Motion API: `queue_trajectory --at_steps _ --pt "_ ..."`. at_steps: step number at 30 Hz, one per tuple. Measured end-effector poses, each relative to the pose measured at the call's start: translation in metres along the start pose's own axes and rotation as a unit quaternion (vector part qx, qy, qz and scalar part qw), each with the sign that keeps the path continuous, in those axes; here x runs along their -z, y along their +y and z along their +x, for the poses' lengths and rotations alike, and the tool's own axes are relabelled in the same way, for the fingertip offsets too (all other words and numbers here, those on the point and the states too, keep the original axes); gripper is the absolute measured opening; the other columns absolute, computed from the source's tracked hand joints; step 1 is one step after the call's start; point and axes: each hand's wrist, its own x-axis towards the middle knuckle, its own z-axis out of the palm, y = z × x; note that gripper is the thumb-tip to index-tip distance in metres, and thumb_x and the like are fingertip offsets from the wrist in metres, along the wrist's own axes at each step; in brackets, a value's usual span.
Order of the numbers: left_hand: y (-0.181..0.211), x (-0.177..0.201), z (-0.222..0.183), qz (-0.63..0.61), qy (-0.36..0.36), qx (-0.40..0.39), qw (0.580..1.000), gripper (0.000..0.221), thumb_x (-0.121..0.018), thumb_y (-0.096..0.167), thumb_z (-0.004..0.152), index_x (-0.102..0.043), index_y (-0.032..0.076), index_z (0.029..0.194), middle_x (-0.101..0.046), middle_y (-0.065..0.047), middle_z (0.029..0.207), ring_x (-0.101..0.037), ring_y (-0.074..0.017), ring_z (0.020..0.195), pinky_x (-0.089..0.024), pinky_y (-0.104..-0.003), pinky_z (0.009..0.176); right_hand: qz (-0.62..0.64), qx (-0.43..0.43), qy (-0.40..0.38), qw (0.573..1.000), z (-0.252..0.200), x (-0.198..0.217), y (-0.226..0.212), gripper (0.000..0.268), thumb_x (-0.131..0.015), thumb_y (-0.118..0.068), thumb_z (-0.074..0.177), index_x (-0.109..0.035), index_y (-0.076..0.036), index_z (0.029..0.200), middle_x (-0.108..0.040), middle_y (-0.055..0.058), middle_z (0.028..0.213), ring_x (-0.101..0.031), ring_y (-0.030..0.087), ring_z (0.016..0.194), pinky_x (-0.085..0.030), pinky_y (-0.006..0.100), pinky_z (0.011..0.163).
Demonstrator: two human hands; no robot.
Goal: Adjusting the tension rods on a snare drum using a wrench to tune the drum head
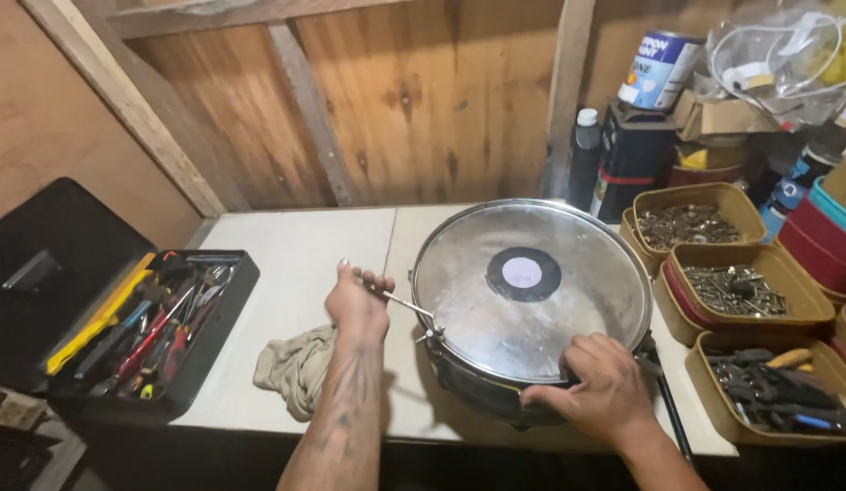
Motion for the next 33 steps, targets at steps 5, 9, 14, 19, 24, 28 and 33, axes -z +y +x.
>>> queue_trajectory --at_steps 5,9,14,19,24,28,33 --pt "0.063 0.026 -0.110 -0.007 -0.061 0.007 0.998 0.028 -0.040 0.027 0.114 -0.050 0.003 0.103 -0.058 -0.018 0.099 -0.063 -0.0334 0.096 -0.058 -0.046 0.096 -0.010 -0.038 -0.034 0.999 -0.003 -0.003 0.004 0.077 -0.087 -0.078 0.052 -0.046 -0.013 0.060 -0.051 0.003 0.062 -0.053 0.026 0.063 -0.043 0.043 0.062" --pt "0.058 0.074 -0.142 0.029 -0.082 -0.053 0.995 0.037 -0.032 0.026 0.115 -0.055 0.000 0.102 -0.066 -0.026 0.102 -0.069 -0.0434 0.108 -0.055 -0.056 0.109 -0.021 -0.057 -0.055 0.997 -0.008 -0.008 0.006 0.079 -0.088 -0.080 0.049 -0.047 -0.014 0.061 -0.052 0.000 0.063 -0.052 0.022 0.063 -0.043 0.040 0.064" --pt "-0.009 0.146 -0.159 0.107 -0.054 -0.263 0.957 0.058 -0.049 0.031 0.100 -0.062 -0.023 0.118 -0.073 -0.036 0.114 -0.075 -0.0436 0.092 -0.064 -0.041 0.083 -0.035 -0.049 -0.050 0.997 -0.012 -0.010 0.007 0.077 -0.084 -0.081 0.051 -0.046 -0.015 0.060 -0.053 0.000 0.065 -0.052 0.023 0.065 -0.042 0.040 0.069" --pt "-0.032 0.173 -0.169 0.342 -0.228 -0.552 0.726 0.033 -0.057 0.044 0.099 -0.063 0.020 0.121 -0.070 0.001 0.127 -0.067 -0.0196 0.113 -0.050 -0.034 0.090 -0.034 -0.071 -0.076 0.994 -0.014 -0.012 0.006 0.075 -0.083 -0.081 0.053 -0.049 -0.015 0.062 -0.053 -0.002 0.067 -0.050 0.020 0.065 -0.042 0.038 0.072" --pt "-0.016 0.131 -0.181 0.347 -0.383 -0.720 0.464 0.039 -0.062 0.044 0.103 -0.067 0.011 0.122 -0.075 -0.010 0.127 -0.074 -0.0305 0.120 -0.055 -0.044 0.108 -0.029 -0.033 -0.041 0.998 -0.014 -0.009 0.003 0.073 -0.084 -0.079 0.056 -0.049 -0.014 0.063 -0.054 0.000 0.068 -0.053 0.024 0.068 -0.042 0.041 0.071" --pt "0.002 0.073 -0.207 0.357 -0.535 -0.670 0.370 0.025 -0.058 0.020 0.109 -0.066 -0.004 0.111 -0.073 -0.019 0.112 -0.068 -0.0350 0.096 -0.053 -0.048 0.091 -0.005 -0.021 -0.030 0.999 -0.014 -0.010 0.008 0.061 -0.083 -0.062 0.061 -0.047 -0.013 0.066 -0.052 0.004 0.068 -0.051 0.028 0.070 -0.041 0.043 0.071" --pt "-0.045 0.014 -0.171 0.517 -0.606 -0.515 0.317 0.011 -0.061 0.015 0.090 -0.053 0.008 0.094 -0.062 -0.011 0.078 -0.060 -0.0364 0.062 -0.044 -0.052 0.053 0.015 0.000 -0.042 0.999 -0.014 -0.010 0.015 0.041 -0.078 -0.034 0.055 -0.045 -0.013 0.065 -0.052 0.004 0.071 -0.048 0.029 0.068 -0.038 0.043 0.067"
